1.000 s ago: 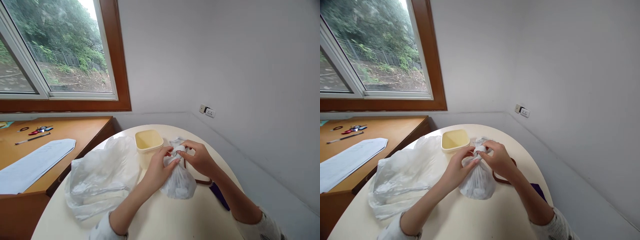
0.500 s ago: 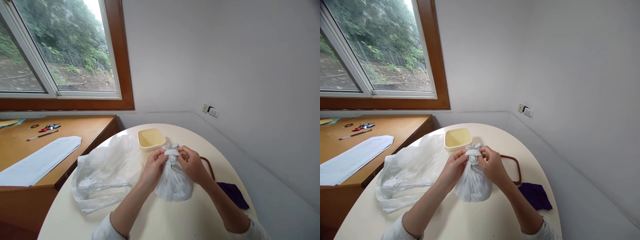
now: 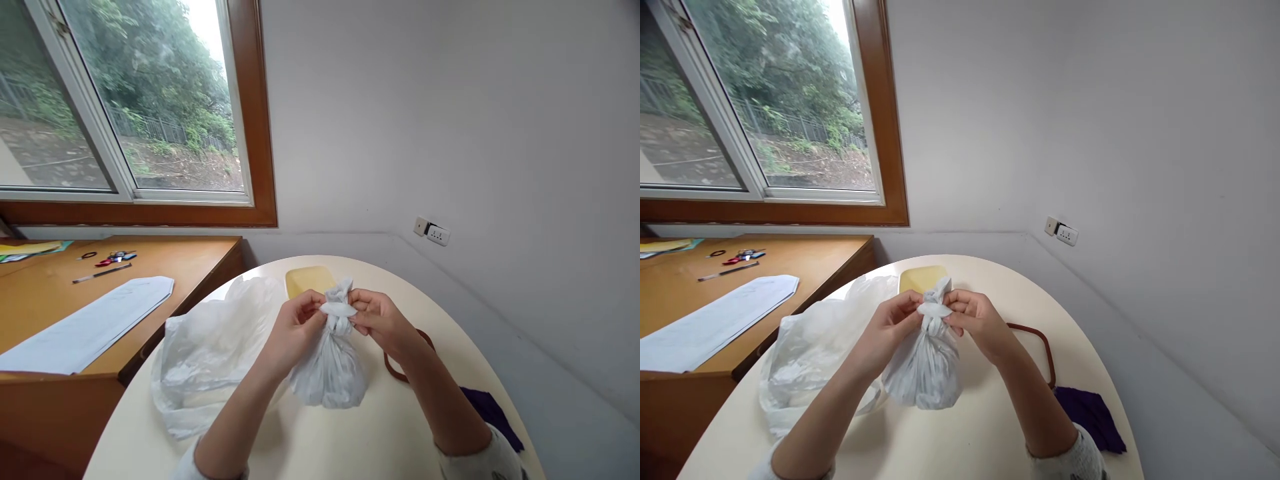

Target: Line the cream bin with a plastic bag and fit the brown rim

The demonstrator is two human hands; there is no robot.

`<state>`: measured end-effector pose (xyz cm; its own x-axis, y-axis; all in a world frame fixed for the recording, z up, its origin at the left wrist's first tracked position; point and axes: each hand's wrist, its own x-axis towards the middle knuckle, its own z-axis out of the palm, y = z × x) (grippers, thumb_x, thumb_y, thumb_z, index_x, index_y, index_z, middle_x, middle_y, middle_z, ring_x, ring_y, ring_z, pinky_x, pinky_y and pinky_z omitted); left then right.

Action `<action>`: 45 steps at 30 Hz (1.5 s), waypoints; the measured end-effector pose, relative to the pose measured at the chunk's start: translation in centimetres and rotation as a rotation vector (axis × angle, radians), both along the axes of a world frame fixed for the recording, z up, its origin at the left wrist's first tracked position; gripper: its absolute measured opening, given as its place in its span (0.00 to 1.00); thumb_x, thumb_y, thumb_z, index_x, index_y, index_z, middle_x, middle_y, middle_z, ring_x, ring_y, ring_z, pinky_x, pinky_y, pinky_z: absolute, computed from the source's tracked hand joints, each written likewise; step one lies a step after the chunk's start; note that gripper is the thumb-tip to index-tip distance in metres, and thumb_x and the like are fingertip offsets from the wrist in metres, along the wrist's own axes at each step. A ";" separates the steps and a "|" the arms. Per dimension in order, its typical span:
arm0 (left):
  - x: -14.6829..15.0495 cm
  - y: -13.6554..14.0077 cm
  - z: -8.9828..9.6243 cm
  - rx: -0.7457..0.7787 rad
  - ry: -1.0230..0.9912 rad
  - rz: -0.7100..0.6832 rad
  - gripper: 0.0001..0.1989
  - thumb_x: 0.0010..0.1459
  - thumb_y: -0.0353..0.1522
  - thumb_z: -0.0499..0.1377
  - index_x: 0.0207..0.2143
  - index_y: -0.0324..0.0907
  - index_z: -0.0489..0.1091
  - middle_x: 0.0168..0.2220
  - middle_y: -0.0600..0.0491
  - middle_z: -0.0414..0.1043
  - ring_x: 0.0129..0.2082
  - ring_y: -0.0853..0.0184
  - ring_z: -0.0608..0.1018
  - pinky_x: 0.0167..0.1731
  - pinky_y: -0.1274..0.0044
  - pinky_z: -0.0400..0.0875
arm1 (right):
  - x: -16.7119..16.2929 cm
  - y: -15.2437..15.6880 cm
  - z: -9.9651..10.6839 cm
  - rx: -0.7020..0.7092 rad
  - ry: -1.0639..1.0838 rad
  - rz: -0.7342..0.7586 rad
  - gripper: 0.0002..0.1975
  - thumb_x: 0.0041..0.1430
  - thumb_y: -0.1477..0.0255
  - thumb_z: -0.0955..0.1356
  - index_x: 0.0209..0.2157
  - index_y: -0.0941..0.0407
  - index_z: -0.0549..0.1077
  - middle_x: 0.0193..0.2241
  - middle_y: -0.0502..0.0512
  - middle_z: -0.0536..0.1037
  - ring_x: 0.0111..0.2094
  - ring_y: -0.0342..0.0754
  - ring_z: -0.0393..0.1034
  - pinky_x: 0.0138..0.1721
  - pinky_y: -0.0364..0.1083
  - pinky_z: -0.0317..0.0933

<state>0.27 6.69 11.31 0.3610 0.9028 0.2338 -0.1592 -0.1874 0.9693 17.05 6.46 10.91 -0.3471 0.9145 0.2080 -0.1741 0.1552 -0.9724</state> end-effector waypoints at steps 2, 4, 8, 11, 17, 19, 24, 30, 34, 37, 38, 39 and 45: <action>-0.3 0.0 0.0 -0.029 -0.099 -0.009 0.05 0.52 0.32 0.58 0.29 0.39 0.65 0.25 0.56 0.67 0.25 0.73 0.68 0.27 0.81 0.59 | -0.4 0.4 0.5 0.029 -0.009 -0.085 0.05 0.47 0.73 0.67 0.30 0.57 0.69 0.24 0.49 0.69 0.26 0.41 0.61 0.28 0.41 0.55; -0.5 0.3 -0.1 -0.054 -0.209 -0.066 0.07 0.52 0.33 0.59 0.29 0.40 0.64 0.24 0.56 0.67 0.24 0.74 0.68 0.26 0.82 0.59 | -1.0 0.5 1.0 0.101 -0.059 -0.212 0.04 0.47 0.75 0.66 0.29 0.57 0.69 0.27 0.51 0.71 0.31 0.43 0.63 0.32 0.42 0.57; -1.3 1.2 -0.5 -0.078 -0.298 -0.289 0.10 0.50 0.35 0.61 0.28 0.40 0.63 0.24 0.56 0.67 0.24 0.73 0.68 0.27 0.81 0.60 | -2.4 -0.1 1.6 0.290 -0.271 -0.337 0.06 0.48 0.78 0.62 0.30 0.56 0.68 0.31 0.51 0.71 0.32 0.44 0.64 0.33 0.43 0.58; -2.1 1.8 -0.4 -0.067 -0.236 -0.353 0.11 0.50 0.36 0.61 0.28 0.39 0.63 0.22 0.56 0.64 0.23 0.74 0.66 0.26 0.81 0.58 | -3.3 -0.4 1.4 0.393 -0.422 -0.420 0.09 0.49 0.79 0.60 0.32 0.55 0.67 0.30 0.50 0.71 0.30 0.44 0.63 0.33 0.44 0.56; -2.6 2.0 0.6 0.182 0.193 -0.009 0.07 0.54 0.35 0.56 0.29 0.40 0.65 0.29 0.53 0.66 0.29 0.69 0.68 0.31 0.79 0.61 | -3.9 0.8 0.0 0.519 -0.524 -0.537 0.09 0.49 0.82 0.59 0.22 0.55 0.64 0.27 0.52 0.69 0.33 0.47 0.60 0.35 0.46 0.56; -2.7 1.9 0.8 0.298 0.321 0.126 0.06 0.55 0.34 0.55 0.30 0.41 0.67 0.32 0.52 0.68 0.34 0.66 0.69 0.36 0.77 0.62 | -3.8 1.0 -0.1 0.492 -0.466 -0.494 0.10 0.49 0.82 0.59 0.21 0.55 0.64 0.32 0.53 0.68 0.36 0.47 0.61 0.38 0.46 0.57; -2.8 1.8 0.8 0.299 0.330 0.112 0.06 0.56 0.33 0.54 0.31 0.41 0.69 0.32 0.52 0.71 0.34 0.65 0.71 0.36 0.76 0.63 | -3.2 1.1 0.3 0.321 -0.317 -0.178 0.10 0.47 0.80 0.60 0.19 0.56 0.67 0.38 0.53 0.67 0.37 0.45 0.62 0.36 0.43 0.59; -2.3 1.8 0.5 0.105 0.095 0.054 0.06 0.52 0.34 0.58 0.29 0.39 0.66 0.30 0.53 0.69 0.28 0.69 0.69 0.29 0.79 0.61 | -3.0 1.3 0.5 0.328 -0.374 -0.335 0.09 0.46 0.79 0.61 0.21 0.55 0.71 0.35 0.51 0.71 0.35 0.44 0.63 0.35 0.43 0.55; -2.3 1.7 0.2 -0.051 -0.070 -0.115 0.09 0.50 0.36 0.60 0.29 0.39 0.65 0.26 0.54 0.67 0.25 0.71 0.68 0.27 0.80 0.60 | -3.0 1.1 0.7 0.386 -0.409 -0.460 0.08 0.46 0.78 0.62 0.25 0.55 0.72 0.34 0.52 0.72 0.36 0.46 0.64 0.35 0.44 0.55; -2.4 1.7 0.2 -0.137 -0.106 -0.234 0.09 0.50 0.36 0.60 0.28 0.39 0.65 0.24 0.54 0.65 0.24 0.71 0.67 0.27 0.79 0.60 | -2.9 0.9 0.7 0.379 -0.434 -0.427 0.10 0.48 0.77 0.61 0.28 0.54 0.73 0.38 0.53 0.72 0.41 0.47 0.65 0.41 0.46 0.56; -2.5 1.7 0.2 -0.154 -0.110 -0.265 0.09 0.50 0.35 0.60 0.27 0.39 0.65 0.24 0.54 0.64 0.24 0.71 0.67 0.27 0.79 0.60 | -2.9 0.8 0.6 0.369 -0.453 -0.409 0.10 0.48 0.77 0.61 0.27 0.54 0.73 0.39 0.53 0.72 0.43 0.48 0.64 0.44 0.47 0.55; -2.5 1.7 0.2 -0.164 -0.113 -0.293 0.09 0.50 0.35 0.60 0.27 0.38 0.65 0.23 0.54 0.63 0.24 0.71 0.66 0.27 0.79 0.60 | -2.8 0.7 0.6 0.364 -0.477 -0.398 0.09 0.49 0.76 0.62 0.27 0.53 0.73 0.41 0.53 0.72 0.45 0.49 0.63 0.46 0.48 0.54; -3.0 1.4 0.5 -0.141 -0.104 -0.407 0.07 0.50 0.34 0.60 0.27 0.39 0.66 0.23 0.54 0.63 0.24 0.71 0.65 0.27 0.79 0.58 | -2.5 0.0 0.7 0.428 -0.652 -0.458 0.05 0.50 0.74 0.63 0.25 0.53 0.70 0.41 0.54 0.69 0.45 0.52 0.61 0.47 0.53 0.53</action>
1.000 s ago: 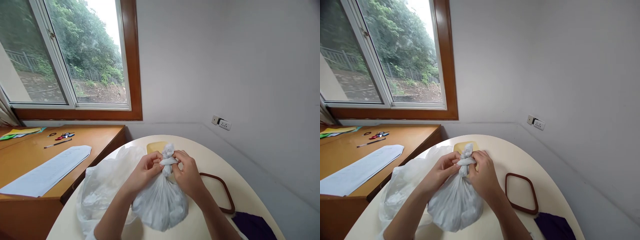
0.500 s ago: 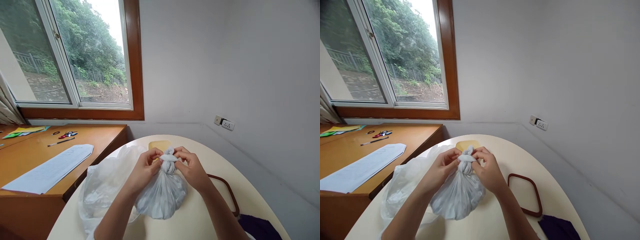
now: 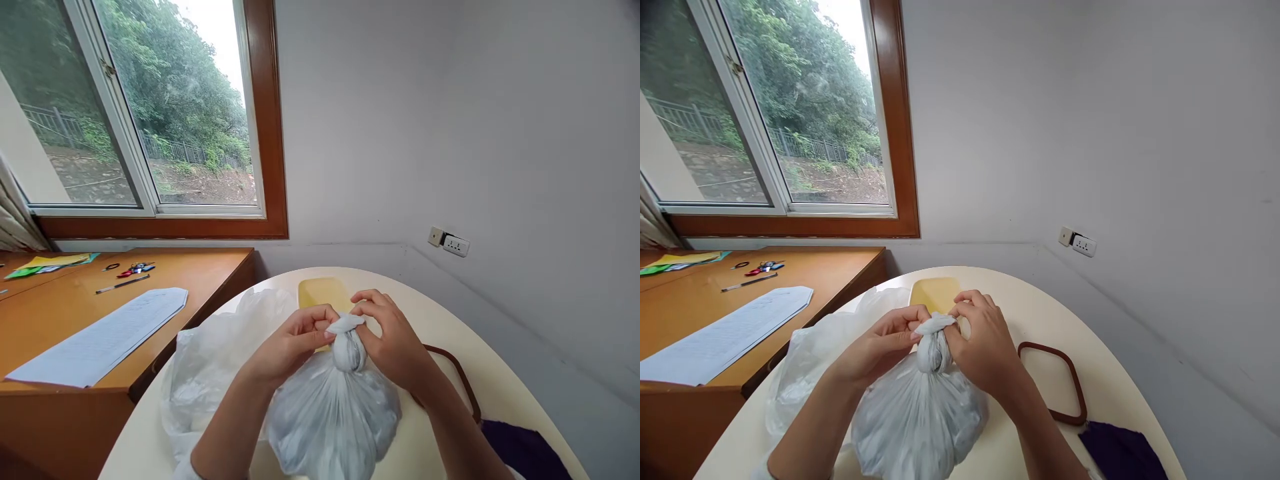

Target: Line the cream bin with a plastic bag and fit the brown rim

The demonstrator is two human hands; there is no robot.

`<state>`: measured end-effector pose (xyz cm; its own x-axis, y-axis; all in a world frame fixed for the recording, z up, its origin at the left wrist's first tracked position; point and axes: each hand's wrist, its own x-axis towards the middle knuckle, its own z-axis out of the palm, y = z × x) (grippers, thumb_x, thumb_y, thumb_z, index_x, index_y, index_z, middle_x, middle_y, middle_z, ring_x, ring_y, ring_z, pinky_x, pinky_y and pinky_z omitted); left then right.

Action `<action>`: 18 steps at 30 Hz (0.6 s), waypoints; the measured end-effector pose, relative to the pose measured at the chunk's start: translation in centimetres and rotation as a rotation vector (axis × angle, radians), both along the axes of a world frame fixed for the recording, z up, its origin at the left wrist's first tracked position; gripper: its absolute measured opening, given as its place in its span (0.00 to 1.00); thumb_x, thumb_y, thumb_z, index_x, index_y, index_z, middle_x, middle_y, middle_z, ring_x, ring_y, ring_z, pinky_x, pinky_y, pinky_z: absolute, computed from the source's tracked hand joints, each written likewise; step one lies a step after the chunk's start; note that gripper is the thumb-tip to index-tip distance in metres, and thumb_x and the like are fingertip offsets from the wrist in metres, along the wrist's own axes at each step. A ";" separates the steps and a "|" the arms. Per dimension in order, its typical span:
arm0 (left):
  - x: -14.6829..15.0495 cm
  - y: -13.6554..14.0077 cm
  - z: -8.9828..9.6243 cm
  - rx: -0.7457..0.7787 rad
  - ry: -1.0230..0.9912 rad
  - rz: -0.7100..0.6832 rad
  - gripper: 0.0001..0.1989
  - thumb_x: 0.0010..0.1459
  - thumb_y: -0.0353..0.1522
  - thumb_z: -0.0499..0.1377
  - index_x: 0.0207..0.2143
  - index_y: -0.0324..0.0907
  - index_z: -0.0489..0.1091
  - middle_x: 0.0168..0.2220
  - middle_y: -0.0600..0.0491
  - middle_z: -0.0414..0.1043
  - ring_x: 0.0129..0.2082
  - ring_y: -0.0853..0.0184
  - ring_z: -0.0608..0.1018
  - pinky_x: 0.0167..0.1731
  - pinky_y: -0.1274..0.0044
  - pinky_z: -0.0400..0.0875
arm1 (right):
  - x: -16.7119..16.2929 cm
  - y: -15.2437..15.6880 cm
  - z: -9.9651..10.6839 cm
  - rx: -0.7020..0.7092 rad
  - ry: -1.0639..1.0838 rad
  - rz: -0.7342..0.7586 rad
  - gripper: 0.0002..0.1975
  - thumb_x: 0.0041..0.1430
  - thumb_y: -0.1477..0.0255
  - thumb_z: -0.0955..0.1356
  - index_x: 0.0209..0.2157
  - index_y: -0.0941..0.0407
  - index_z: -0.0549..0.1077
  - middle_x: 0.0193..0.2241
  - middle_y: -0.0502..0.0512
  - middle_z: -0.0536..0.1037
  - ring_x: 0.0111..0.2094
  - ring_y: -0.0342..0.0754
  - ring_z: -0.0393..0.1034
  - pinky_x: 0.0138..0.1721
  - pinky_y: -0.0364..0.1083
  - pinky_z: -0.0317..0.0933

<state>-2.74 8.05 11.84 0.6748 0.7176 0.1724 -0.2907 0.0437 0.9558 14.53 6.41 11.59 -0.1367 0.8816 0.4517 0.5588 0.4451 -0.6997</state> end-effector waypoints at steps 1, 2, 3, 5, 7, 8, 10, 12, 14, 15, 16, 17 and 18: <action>-0.1 -0.1 0.1 0.000 0.008 -0.007 0.07 0.50 0.34 0.60 0.28 0.39 0.66 0.23 0.55 0.63 0.24 0.72 0.65 0.27 0.79 0.58 | 0.0 -0.1 0.0 -0.001 -0.006 0.022 0.06 0.50 0.75 0.63 0.24 0.54 0.70 0.41 0.54 0.69 0.45 0.51 0.61 0.47 0.53 0.54; -0.2 -0.2 0.3 0.004 0.018 -0.007 0.07 0.50 0.34 0.60 0.28 0.39 0.66 0.23 0.55 0.63 0.24 0.72 0.65 0.27 0.80 0.58 | -0.1 -0.1 0.1 -0.002 0.002 0.047 0.07 0.51 0.75 0.62 0.24 0.54 0.70 0.41 0.54 0.69 0.45 0.51 0.61 0.47 0.52 0.54; -0.3 -0.3 0.4 0.016 0.033 0.003 0.07 0.51 0.34 0.60 0.29 0.40 0.67 0.24 0.55 0.63 0.24 0.72 0.65 0.27 0.80 0.58 | -0.1 -0.1 0.1 -0.001 0.024 0.069 0.08 0.52 0.76 0.62 0.24 0.54 0.70 0.41 0.54 0.69 0.46 0.50 0.61 0.48 0.51 0.54; -0.6 -0.4 0.7 0.072 0.070 0.057 0.07 0.52 0.35 0.59 0.30 0.40 0.67 0.26 0.54 0.64 0.26 0.71 0.66 0.28 0.79 0.59 | -0.2 -0.1 0.3 0.003 0.092 0.097 0.08 0.53 0.76 0.61 0.25 0.54 0.70 0.43 0.54 0.68 0.47 0.49 0.60 0.49 0.50 0.54; -0.8 -0.4 0.8 0.142 0.107 0.118 0.07 0.53 0.35 0.58 0.30 0.40 0.67 0.28 0.53 0.65 0.29 0.69 0.67 0.31 0.78 0.61 | -0.2 -0.1 0.5 -0.014 0.157 0.138 0.09 0.55 0.74 0.61 0.26 0.54 0.71 0.45 0.55 0.66 0.48 0.49 0.59 0.50 0.50 0.53; -0.9 -0.3 0.9 0.173 0.125 0.140 0.07 0.53 0.35 0.58 0.30 0.40 0.68 0.29 0.53 0.66 0.30 0.69 0.67 0.32 0.78 0.61 | -0.2 -0.1 0.5 -0.032 0.187 0.173 0.09 0.55 0.73 0.61 0.26 0.54 0.71 0.46 0.55 0.65 0.49 0.49 0.59 0.51 0.49 0.53; -1.2 -0.1 0.9 0.226 0.176 0.167 0.07 0.53 0.36 0.58 0.30 0.40 0.68 0.29 0.53 0.66 0.30 0.68 0.68 0.32 0.77 0.61 | -0.1 -0.1 0.7 -0.084 0.235 0.264 0.10 0.56 0.70 0.61 0.27 0.54 0.72 0.49 0.54 0.64 0.51 0.49 0.58 0.52 0.49 0.52; -1.5 0.1 0.9 0.286 0.249 0.188 0.07 0.53 0.36 0.58 0.30 0.40 0.68 0.29 0.53 0.66 0.30 0.68 0.67 0.32 0.77 0.61 | 0.1 -0.1 0.8 -0.155 0.273 0.382 0.10 0.56 0.68 0.62 0.29 0.53 0.74 0.52 0.54 0.62 0.54 0.50 0.56 0.53 0.49 0.51; -1.6 0.1 1.0 0.346 0.322 0.204 0.07 0.53 0.35 0.57 0.29 0.40 0.69 0.28 0.53 0.66 0.31 0.68 0.67 0.32 0.77 0.61 | 0.3 0.0 0.8 -0.223 0.290 0.522 0.09 0.55 0.69 0.63 0.31 0.53 0.75 0.53 0.52 0.61 0.56 0.50 0.52 0.53 0.49 0.51; -1.6 0.1 1.0 0.371 0.343 0.203 0.07 0.53 0.35 0.57 0.29 0.40 0.69 0.29 0.53 0.66 0.31 0.67 0.67 0.33 0.77 0.61 | 0.3 0.0 0.8 -0.247 0.283 0.593 0.08 0.55 0.69 0.64 0.31 0.53 0.75 0.53 0.52 0.62 0.58 0.50 0.50 0.54 0.49 0.50; -1.6 0.1 1.1 0.391 0.353 0.199 0.07 0.54 0.35 0.57 0.29 0.40 0.69 0.30 0.53 0.67 0.33 0.66 0.68 0.35 0.76 0.61 | 0.3 0.0 0.9 -0.263 0.265 0.650 0.07 0.54 0.69 0.64 0.30 0.53 0.75 0.53 0.52 0.62 0.58 0.50 0.48 0.55 0.49 0.49; -1.6 0.1 1.1 0.404 0.355 0.194 0.07 0.54 0.35 0.56 0.28 0.40 0.68 0.31 0.52 0.68 0.35 0.66 0.68 0.36 0.76 0.61 | 0.4 -0.1 1.0 -0.272 0.238 0.685 0.07 0.54 0.69 0.65 0.29 0.53 0.75 0.52 0.52 0.63 0.59 0.50 0.47 0.55 0.50 0.48; -1.5 0.1 1.1 0.409 0.353 0.189 0.07 0.55 0.35 0.56 0.28 0.40 0.68 0.32 0.52 0.68 0.36 0.65 0.69 0.38 0.75 0.61 | 0.3 -0.1 1.0 -0.274 0.210 0.695 0.07 0.53 0.69 0.65 0.28 0.54 0.75 0.52 0.53 0.64 0.59 0.51 0.47 0.56 0.50 0.47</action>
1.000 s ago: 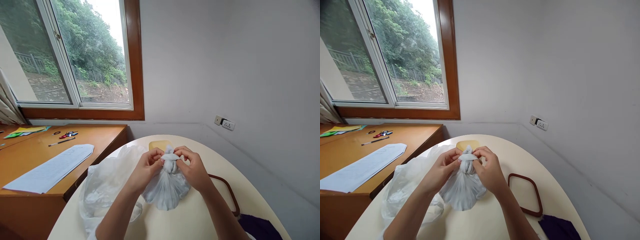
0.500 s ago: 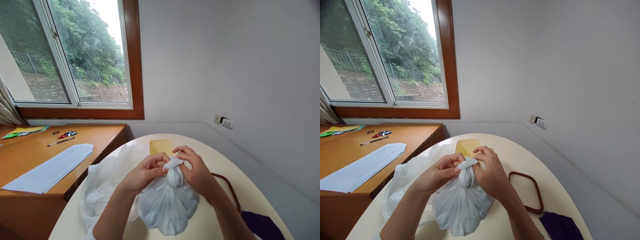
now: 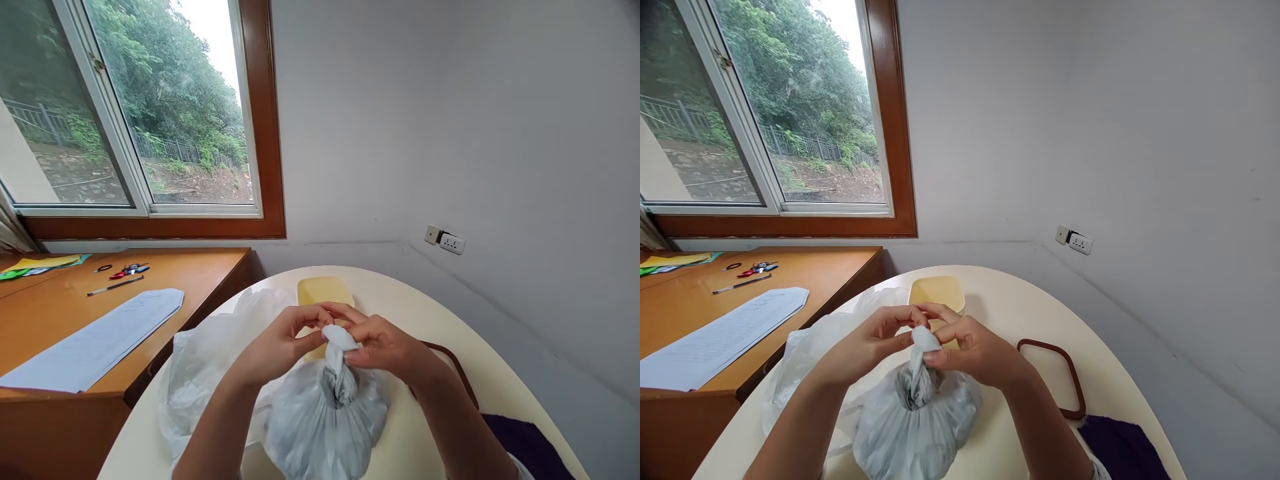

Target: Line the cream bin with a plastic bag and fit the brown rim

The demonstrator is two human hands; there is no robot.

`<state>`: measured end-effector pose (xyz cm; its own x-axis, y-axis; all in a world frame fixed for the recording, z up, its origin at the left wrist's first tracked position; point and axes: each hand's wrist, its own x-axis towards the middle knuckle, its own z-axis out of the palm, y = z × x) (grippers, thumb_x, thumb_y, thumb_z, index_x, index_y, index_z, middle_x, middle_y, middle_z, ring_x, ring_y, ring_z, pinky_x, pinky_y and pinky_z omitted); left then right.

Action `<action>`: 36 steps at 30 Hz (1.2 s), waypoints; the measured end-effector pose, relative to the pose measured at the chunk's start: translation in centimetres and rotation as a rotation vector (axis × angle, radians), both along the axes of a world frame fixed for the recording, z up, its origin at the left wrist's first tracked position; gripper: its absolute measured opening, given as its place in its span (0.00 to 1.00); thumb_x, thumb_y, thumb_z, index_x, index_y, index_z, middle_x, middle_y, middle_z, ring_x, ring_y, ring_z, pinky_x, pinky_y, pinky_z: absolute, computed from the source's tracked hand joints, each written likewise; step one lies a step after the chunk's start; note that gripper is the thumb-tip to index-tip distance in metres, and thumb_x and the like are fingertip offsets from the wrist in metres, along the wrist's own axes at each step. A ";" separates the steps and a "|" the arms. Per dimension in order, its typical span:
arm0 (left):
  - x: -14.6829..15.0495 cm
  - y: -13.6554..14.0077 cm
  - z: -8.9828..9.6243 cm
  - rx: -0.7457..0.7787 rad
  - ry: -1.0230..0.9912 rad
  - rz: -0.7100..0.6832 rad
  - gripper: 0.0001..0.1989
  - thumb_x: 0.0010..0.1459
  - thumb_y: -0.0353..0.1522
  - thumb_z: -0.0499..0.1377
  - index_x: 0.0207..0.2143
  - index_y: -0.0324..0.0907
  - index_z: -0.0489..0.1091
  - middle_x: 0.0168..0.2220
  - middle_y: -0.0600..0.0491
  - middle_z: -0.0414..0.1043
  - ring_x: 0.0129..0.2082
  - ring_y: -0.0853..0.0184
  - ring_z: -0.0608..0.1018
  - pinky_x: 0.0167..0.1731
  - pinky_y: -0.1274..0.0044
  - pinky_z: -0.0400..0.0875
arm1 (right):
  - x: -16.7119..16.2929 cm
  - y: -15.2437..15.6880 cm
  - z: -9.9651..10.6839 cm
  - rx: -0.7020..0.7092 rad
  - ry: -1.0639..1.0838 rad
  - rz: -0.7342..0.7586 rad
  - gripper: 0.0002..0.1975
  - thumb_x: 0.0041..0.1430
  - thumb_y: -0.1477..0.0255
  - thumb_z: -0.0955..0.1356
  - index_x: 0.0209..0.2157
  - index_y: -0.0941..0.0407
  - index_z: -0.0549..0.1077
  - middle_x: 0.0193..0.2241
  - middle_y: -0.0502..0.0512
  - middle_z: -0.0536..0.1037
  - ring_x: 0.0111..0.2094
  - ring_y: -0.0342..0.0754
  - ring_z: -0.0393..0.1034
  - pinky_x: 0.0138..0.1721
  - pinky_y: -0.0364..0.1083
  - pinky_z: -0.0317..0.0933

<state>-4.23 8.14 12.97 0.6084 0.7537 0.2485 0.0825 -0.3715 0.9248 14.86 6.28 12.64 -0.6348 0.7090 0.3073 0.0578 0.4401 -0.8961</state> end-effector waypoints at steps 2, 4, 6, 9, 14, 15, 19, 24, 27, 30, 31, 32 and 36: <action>0.1 0.0 0.0 -0.021 -0.010 -0.012 0.07 0.55 0.34 0.55 0.29 0.39 0.68 0.34 0.52 0.69 0.37 0.65 0.69 0.40 0.75 0.61 | -0.1 -0.1 0.2 0.011 -0.031 -0.011 0.08 0.53 0.68 0.66 0.27 0.55 0.75 0.51 0.54 0.65 0.57 0.51 0.51 0.55 0.50 0.47; 0.1 0.1 0.0 -0.063 -0.026 -0.019 0.07 0.55 0.34 0.56 0.30 0.39 0.68 0.33 0.52 0.69 0.35 0.67 0.69 0.37 0.76 0.61 | -0.1 -0.1 0.2 0.005 -0.008 -0.058 0.09 0.54 0.67 0.65 0.29 0.56 0.75 0.50 0.55 0.66 0.55 0.51 0.55 0.54 0.48 0.48; -0.1 0.0 0.0 -0.088 -0.038 -0.021 0.07 0.56 0.34 0.56 0.32 0.38 0.68 0.31 0.53 0.68 0.33 0.69 0.68 0.34 0.77 0.61 | -0.1 0.0 0.1 0.009 0.035 -0.156 0.09 0.54 0.67 0.65 0.30 0.56 0.74 0.47 0.55 0.67 0.50 0.49 0.60 0.50 0.47 0.53; -0.3 -0.1 0.2 -0.109 -0.043 -0.015 0.07 0.56 0.34 0.55 0.33 0.38 0.67 0.30 0.53 0.67 0.33 0.69 0.68 0.34 0.77 0.60 | 0.0 0.0 -0.1 0.082 -0.021 -0.387 0.07 0.53 0.68 0.66 0.27 0.56 0.72 0.34 0.52 0.70 0.37 0.45 0.63 0.38 0.43 0.56; -0.4 -0.2 0.3 -0.173 -0.079 -0.076 0.06 0.56 0.33 0.55 0.31 0.38 0.67 0.29 0.54 0.66 0.32 0.71 0.67 0.34 0.78 0.59 | 0.0 -0.2 0.0 0.064 -0.127 -0.447 0.08 0.55 0.70 0.63 0.25 0.57 0.70 0.20 0.46 0.63 0.24 0.40 0.53 0.27 0.41 0.50; -0.5 -0.1 0.3 -0.181 -0.082 -0.086 0.06 0.56 0.33 0.55 0.31 0.38 0.66 0.29 0.54 0.66 0.31 0.71 0.66 0.33 0.79 0.59 | 0.0 -0.2 0.0 0.048 -0.109 -0.415 0.08 0.55 0.71 0.62 0.26 0.57 0.71 0.20 0.46 0.64 0.24 0.40 0.54 0.27 0.41 0.51; -0.5 0.1 -0.2 -0.213 -0.069 -0.103 0.07 0.57 0.34 0.54 0.30 0.39 0.65 0.27 0.55 0.62 0.28 0.72 0.63 0.29 0.80 0.58 | -0.2 0.0 -0.1 -0.024 0.016 -0.312 0.07 0.54 0.70 0.64 0.28 0.58 0.72 0.25 0.49 0.70 0.29 0.41 0.59 0.32 0.42 0.54; -0.3 0.2 -0.1 -0.145 -0.053 0.012 0.08 0.57 0.36 0.54 0.30 0.39 0.64 0.26 0.56 0.61 0.26 0.72 0.62 0.27 0.80 0.57 | -0.6 0.2 -0.7 -0.257 0.239 -0.149 0.09 0.54 0.67 0.65 0.35 0.57 0.67 0.28 0.50 0.71 0.28 0.41 0.63 0.31 0.41 0.56; -0.6 -0.2 0.4 -0.084 -0.025 0.028 0.08 0.58 0.35 0.53 0.30 0.39 0.63 0.26 0.55 0.64 0.28 0.72 0.65 0.29 0.80 0.57 | -0.7 0.0 -0.6 -0.338 0.223 -0.050 0.10 0.55 0.66 0.64 0.37 0.56 0.64 0.29 0.50 0.71 0.28 0.40 0.62 0.29 0.40 0.54; -1.0 -0.7 0.9 -0.018 0.016 0.051 0.08 0.58 0.35 0.52 0.31 0.39 0.63 0.27 0.55 0.65 0.29 0.71 0.67 0.31 0.78 0.59 | -0.8 -0.3 -0.2 -0.229 0.077 -0.036 0.09 0.54 0.66 0.65 0.35 0.57 0.67 0.31 0.51 0.69 0.32 0.42 0.62 0.33 0.42 0.56; -1.1 -0.9 1.1 0.005 0.032 0.069 0.08 0.58 0.35 0.53 0.31 0.39 0.64 0.27 0.55 0.65 0.29 0.70 0.67 0.32 0.78 0.60 | -0.9 -0.3 -0.2 -0.157 0.009 -0.075 0.09 0.53 0.67 0.66 0.34 0.57 0.68 0.31 0.51 0.68 0.34 0.43 0.62 0.36 0.43 0.56; -1.2 -1.0 1.2 0.022 0.045 0.087 0.08 0.58 0.35 0.53 0.31 0.39 0.64 0.27 0.55 0.65 0.29 0.70 0.67 0.32 0.78 0.61 | -1.0 -0.4 -0.1 -0.079 -0.062 -0.128 0.08 0.51 0.67 0.67 0.32 0.56 0.69 0.33 0.52 0.68 0.37 0.45 0.62 0.39 0.44 0.56; -1.3 -1.6 1.6 0.033 0.092 0.122 0.07 0.57 0.35 0.53 0.30 0.40 0.65 0.27 0.56 0.65 0.29 0.71 0.67 0.31 0.79 0.62 | -1.1 -0.8 0.0 0.185 -0.293 -0.258 0.07 0.49 0.75 0.66 0.33 0.54 0.69 0.44 0.53 0.66 0.51 0.48 0.55 0.53 0.49 0.48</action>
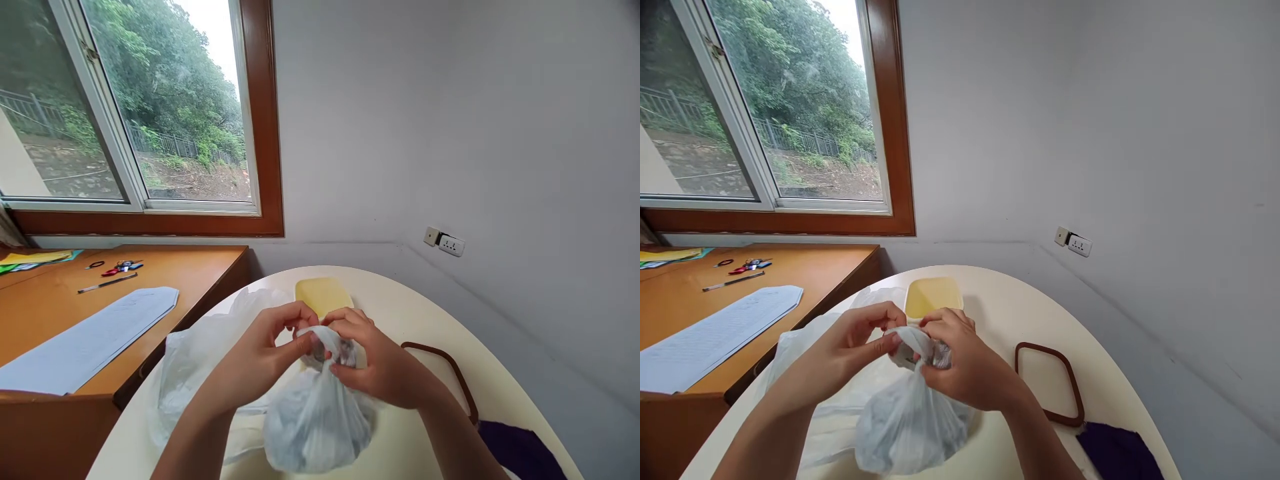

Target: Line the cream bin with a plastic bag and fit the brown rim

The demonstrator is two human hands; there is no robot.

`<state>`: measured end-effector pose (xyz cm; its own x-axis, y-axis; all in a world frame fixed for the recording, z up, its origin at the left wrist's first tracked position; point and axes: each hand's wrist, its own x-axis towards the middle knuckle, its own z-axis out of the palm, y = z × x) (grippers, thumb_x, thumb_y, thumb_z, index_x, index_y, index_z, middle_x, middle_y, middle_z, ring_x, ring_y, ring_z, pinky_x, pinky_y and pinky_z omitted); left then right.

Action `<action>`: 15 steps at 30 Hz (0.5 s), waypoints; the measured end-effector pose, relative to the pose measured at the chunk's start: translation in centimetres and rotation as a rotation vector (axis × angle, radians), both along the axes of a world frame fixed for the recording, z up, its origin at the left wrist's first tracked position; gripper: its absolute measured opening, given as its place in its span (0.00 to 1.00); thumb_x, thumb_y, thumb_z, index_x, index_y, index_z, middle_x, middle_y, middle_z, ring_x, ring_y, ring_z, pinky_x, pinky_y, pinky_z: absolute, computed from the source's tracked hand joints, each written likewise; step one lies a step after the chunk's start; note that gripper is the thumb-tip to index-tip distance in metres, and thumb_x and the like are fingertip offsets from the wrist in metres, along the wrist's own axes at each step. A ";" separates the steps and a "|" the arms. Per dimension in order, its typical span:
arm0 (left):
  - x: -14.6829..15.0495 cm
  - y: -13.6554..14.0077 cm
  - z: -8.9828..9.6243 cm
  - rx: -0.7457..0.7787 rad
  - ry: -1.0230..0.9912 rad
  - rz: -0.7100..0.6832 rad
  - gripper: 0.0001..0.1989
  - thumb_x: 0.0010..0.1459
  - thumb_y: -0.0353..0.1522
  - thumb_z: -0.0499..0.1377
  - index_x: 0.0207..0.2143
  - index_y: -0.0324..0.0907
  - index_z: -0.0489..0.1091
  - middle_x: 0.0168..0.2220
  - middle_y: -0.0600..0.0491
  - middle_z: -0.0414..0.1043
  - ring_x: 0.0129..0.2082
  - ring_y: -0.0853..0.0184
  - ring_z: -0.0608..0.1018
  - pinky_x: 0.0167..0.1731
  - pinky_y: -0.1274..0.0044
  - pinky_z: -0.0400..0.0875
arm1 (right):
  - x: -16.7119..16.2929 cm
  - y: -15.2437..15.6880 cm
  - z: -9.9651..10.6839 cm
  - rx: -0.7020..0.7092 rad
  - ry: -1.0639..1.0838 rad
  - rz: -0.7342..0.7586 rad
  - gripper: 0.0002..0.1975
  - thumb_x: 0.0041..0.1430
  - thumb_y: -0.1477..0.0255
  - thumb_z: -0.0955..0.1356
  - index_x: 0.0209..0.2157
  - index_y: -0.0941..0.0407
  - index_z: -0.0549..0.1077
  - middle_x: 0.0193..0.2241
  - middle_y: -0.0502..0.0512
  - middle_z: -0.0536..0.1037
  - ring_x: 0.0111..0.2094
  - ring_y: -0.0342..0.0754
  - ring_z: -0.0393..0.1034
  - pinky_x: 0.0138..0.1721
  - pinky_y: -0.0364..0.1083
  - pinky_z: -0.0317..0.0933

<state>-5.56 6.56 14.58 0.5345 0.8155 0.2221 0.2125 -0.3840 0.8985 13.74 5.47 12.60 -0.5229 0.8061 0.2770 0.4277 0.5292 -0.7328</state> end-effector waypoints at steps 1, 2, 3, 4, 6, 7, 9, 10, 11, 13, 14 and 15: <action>0.0 -0.2 0.1 0.002 0.016 0.007 0.07 0.57 0.34 0.53 0.29 0.40 0.65 0.27 0.56 0.65 0.29 0.71 0.67 0.32 0.79 0.62 | 0.0 -0.1 0.0 0.023 -0.044 0.013 0.09 0.49 0.76 0.66 0.35 0.53 0.69 0.46 0.53 0.65 0.53 0.48 0.52 0.54 0.49 0.46; 0.0 -0.4 0.2 0.008 0.031 0.018 0.06 0.56 0.33 0.53 0.29 0.40 0.66 0.28 0.56 0.66 0.30 0.70 0.68 0.32 0.79 0.62 | 0.1 -0.2 0.0 0.030 -0.084 0.032 0.11 0.50 0.76 0.65 0.37 0.52 0.69 0.48 0.53 0.64 0.54 0.48 0.50 0.54 0.49 0.46; 0.0 -0.6 0.4 0.011 0.051 0.033 0.06 0.56 0.33 0.54 0.30 0.40 0.66 0.28 0.56 0.67 0.30 0.71 0.68 0.31 0.79 0.62 | 0.2 -0.4 0.1 0.028 -0.115 0.050 0.12 0.50 0.76 0.66 0.38 0.52 0.69 0.49 0.53 0.63 0.55 0.48 0.49 0.55 0.49 0.45; 0.0 -0.7 0.5 0.009 0.075 0.052 0.05 0.55 0.33 0.54 0.30 0.40 0.67 0.28 0.56 0.67 0.29 0.71 0.67 0.29 0.80 0.62 | 0.2 -0.5 0.1 0.020 -0.138 0.064 0.12 0.50 0.74 0.66 0.39 0.52 0.70 0.49 0.53 0.62 0.55 0.48 0.49 0.55 0.49 0.46; 0.1 -1.0 0.6 -0.006 0.122 0.076 0.06 0.55 0.33 0.54 0.31 0.40 0.67 0.27 0.57 0.66 0.25 0.73 0.65 0.24 0.81 0.59 | 0.3 -0.6 0.2 -0.007 -0.155 0.082 0.09 0.51 0.71 0.67 0.37 0.52 0.70 0.49 0.52 0.63 0.54 0.48 0.51 0.54 0.48 0.48; 0.1 -1.1 0.6 -0.018 0.137 0.076 0.06 0.55 0.33 0.54 0.31 0.40 0.68 0.27 0.57 0.66 0.23 0.74 0.63 0.22 0.81 0.57 | 0.3 -0.6 0.2 -0.022 -0.152 0.087 0.08 0.51 0.69 0.67 0.36 0.52 0.71 0.48 0.52 0.63 0.52 0.48 0.53 0.53 0.47 0.49; 0.1 -1.1 0.7 -0.026 0.128 0.070 0.06 0.55 0.34 0.54 0.31 0.41 0.67 0.27 0.57 0.67 0.23 0.74 0.63 0.22 0.81 0.57 | 0.4 -0.6 0.2 -0.036 -0.134 0.082 0.08 0.52 0.66 0.67 0.35 0.53 0.71 0.45 0.52 0.66 0.49 0.47 0.56 0.51 0.46 0.52; 0.0 -1.0 0.7 -0.023 0.105 0.070 0.06 0.55 0.34 0.54 0.31 0.41 0.67 0.28 0.57 0.67 0.24 0.73 0.64 0.23 0.81 0.57 | 0.5 -0.6 0.2 -0.036 -0.124 0.069 0.08 0.52 0.66 0.66 0.34 0.53 0.71 0.42 0.51 0.67 0.47 0.47 0.58 0.49 0.45 0.53; -0.1 -1.0 0.7 -0.027 0.076 0.072 0.06 0.55 0.34 0.54 0.32 0.41 0.67 0.28 0.57 0.67 0.25 0.73 0.64 0.24 0.81 0.58 | 0.6 -0.5 0.2 -0.039 -0.120 0.049 0.07 0.53 0.66 0.66 0.33 0.54 0.71 0.39 0.51 0.69 0.44 0.46 0.60 0.47 0.45 0.55; -0.5 -0.8 0.7 -0.060 0.004 0.066 0.07 0.54 0.35 0.55 0.36 0.43 0.66 0.26 0.58 0.66 0.24 0.73 0.64 0.23 0.82 0.58 | 1.0 -0.4 0.1 -0.066 -0.139 0.010 0.06 0.53 0.68 0.65 0.30 0.55 0.70 0.31 0.49 0.70 0.36 0.45 0.63 0.40 0.43 0.57; -0.7 -0.8 0.7 -0.091 -0.032 0.058 0.09 0.54 0.35 0.56 0.39 0.43 0.65 0.24 0.59 0.65 0.23 0.73 0.64 0.23 0.82 0.57 | 1.1 -0.4 0.0 -0.091 -0.155 -0.004 0.06 0.54 0.68 0.64 0.28 0.55 0.70 0.27 0.48 0.70 0.33 0.44 0.63 0.36 0.42 0.57; -0.9 -0.7 0.8 -0.130 -0.067 0.046 0.11 0.54 0.35 0.56 0.41 0.44 0.65 0.22 0.59 0.65 0.23 0.73 0.64 0.22 0.82 0.57 | 1.3 -0.3 0.0 -0.119 -0.170 -0.014 0.06 0.54 0.69 0.64 0.27 0.55 0.70 0.25 0.48 0.69 0.30 0.43 0.62 0.33 0.42 0.57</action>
<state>-6.50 5.86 15.36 0.4831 0.8631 0.1469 0.1651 -0.2546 0.9529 15.03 5.14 12.57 -0.5426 0.8354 0.0880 0.5576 0.4365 -0.7061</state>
